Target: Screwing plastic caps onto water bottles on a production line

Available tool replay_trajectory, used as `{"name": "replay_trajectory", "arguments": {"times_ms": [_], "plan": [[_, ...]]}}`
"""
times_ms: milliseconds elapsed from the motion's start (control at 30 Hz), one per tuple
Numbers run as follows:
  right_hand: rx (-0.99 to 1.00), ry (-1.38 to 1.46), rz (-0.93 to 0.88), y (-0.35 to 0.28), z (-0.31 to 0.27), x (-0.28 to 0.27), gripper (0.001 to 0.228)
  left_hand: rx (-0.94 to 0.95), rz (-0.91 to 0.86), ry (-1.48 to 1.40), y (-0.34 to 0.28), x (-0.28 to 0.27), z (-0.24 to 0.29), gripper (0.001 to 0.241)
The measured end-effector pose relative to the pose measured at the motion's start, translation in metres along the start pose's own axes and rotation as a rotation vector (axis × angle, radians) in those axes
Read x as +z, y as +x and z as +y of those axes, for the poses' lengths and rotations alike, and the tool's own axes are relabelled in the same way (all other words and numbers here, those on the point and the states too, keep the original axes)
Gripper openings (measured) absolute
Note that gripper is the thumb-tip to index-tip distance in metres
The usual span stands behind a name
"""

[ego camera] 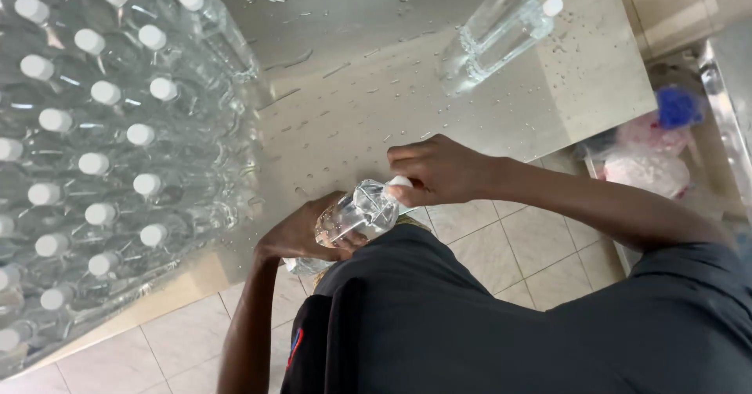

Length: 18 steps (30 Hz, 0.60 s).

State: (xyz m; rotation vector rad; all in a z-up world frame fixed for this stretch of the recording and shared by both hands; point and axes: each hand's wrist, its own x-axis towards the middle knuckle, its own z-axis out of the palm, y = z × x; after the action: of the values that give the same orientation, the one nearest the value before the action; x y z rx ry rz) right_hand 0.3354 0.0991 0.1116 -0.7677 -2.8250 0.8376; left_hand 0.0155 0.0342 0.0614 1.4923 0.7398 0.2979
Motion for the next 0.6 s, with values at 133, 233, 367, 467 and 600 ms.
{"name": "replay_trajectory", "arguments": {"times_ms": [133,233,367,467,600], "plan": [[0.827,0.669,-0.152,0.008,-0.012,-0.013,0.083,-0.153,0.239,0.331,0.007,0.005,0.019,0.106],[0.772,0.478,-0.205,-0.001,0.002,-0.016,0.078,-0.196,0.192,0.316,0.016,-0.006,0.012,0.109],[0.258,-0.076,0.165,-0.017,-0.003,-0.018,0.068,-0.163,0.139,0.091,0.017,-0.016,0.000,0.104],[0.024,0.145,0.075,-0.021,-0.022,-0.025,0.049,-0.055,0.044,-0.136,0.014,-0.024,-0.010,0.094],[-0.112,-0.028,0.104,-0.028,-0.011,-0.008,0.039,0.060,-0.136,-0.113,0.015,-0.030,-0.013,0.098]]}}
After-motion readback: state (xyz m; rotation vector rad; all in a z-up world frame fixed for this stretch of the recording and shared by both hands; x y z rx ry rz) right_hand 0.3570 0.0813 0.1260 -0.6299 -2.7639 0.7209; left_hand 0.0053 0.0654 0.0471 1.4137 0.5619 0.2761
